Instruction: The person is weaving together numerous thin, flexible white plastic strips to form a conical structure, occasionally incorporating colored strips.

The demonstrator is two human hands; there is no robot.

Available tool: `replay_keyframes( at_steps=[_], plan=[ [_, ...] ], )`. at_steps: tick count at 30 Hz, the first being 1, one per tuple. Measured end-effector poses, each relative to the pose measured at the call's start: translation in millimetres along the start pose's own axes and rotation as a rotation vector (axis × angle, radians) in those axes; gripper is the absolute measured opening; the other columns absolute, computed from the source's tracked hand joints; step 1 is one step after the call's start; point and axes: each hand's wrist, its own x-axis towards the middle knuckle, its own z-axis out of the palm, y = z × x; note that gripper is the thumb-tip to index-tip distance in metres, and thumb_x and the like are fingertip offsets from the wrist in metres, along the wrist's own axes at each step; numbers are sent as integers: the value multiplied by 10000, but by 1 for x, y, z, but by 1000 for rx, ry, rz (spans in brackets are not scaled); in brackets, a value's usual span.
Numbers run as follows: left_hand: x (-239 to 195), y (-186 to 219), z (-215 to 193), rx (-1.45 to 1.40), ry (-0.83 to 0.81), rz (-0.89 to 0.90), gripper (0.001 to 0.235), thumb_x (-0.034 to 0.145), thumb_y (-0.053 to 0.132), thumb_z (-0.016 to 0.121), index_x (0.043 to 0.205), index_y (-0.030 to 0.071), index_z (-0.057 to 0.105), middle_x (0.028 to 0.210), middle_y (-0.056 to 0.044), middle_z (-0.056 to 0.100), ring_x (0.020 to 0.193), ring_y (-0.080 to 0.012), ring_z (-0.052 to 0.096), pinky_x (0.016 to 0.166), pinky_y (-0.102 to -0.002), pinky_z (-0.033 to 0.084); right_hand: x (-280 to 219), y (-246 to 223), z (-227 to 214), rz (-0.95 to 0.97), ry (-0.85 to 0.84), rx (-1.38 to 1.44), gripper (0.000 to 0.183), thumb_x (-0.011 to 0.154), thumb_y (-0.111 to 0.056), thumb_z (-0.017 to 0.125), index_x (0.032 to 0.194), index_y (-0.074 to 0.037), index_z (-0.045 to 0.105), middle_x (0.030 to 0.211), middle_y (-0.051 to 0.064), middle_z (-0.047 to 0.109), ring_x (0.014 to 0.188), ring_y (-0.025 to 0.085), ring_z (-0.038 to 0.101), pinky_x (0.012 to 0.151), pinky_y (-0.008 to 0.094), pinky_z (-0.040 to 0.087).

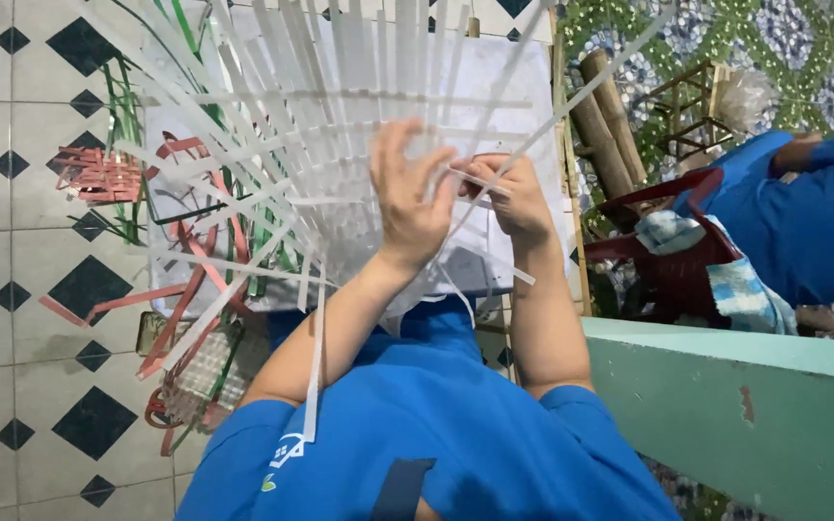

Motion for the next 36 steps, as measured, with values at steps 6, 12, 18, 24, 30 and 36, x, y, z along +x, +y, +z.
replay_keyframes(
  at_steps=[6, 12, 18, 24, 30, 36],
  plan=[
    [27, 26, -18, 441, -96, -122, 463, 776, 46, 575, 1195, 212, 682, 1637, -36, 102, 1538, -319, -94, 1220, -557, -212, 8, 14, -19, 204, -188, -62, 254, 873, -242, 717, 902, 10, 706, 595, 101, 610, 491, 139, 527, 451, 241, 371],
    [59, 27, -22, 602, -248, -198, 584, 845, 114, 556, 1426, 164, 528, 1610, -78, 140, 1467, -339, -137, 1087, -653, -277, 8, 9, -9, 295, -179, -137, 238, 925, -170, 659, 768, 0, 606, 486, 73, 488, 395, 123, 470, 345, 223, 351],
    [68, 16, -23, 476, -227, -309, 584, 813, 106, 540, 1384, 205, 469, 1479, -41, 465, 1455, -315, 262, 1131, -640, 180, 10, 11, 7, 276, -281, -93, 335, 1000, -227, 534, 691, -106, 489, 468, -24, 349, 373, 63, 279, 356, 216, 193],
    [65, 5, -21, 358, -194, -268, 558, 829, 42, 517, 1366, 191, 482, 1375, 20, 588, 1408, -283, 299, 1062, -470, 255, 17, 17, 2, 250, -281, -104, 378, 936, -370, 600, 676, -111, 508, 545, 16, 420, 461, 93, 349, 433, 224, 261],
    [66, 17, -10, 401, -311, -208, 507, 877, 184, 646, 1366, 235, 520, 1368, 61, 575, 1353, -229, 333, 1062, -448, 246, 14, 54, -36, 329, -32, 295, 286, 840, -148, 746, 1044, 38, 669, 1031, 139, 704, 935, 226, 681, 895, 333, 571],
    [64, 26, 4, 493, -150, 87, 337, 772, 115, 794, 1088, 226, 757, 1357, -31, 433, 1285, -280, 288, 842, -477, 368, -13, 36, -35, 185, -178, 449, 229, 831, -213, 783, 922, -18, 704, 861, 86, 713, 779, 206, 684, 733, 292, 565]
  ],
)
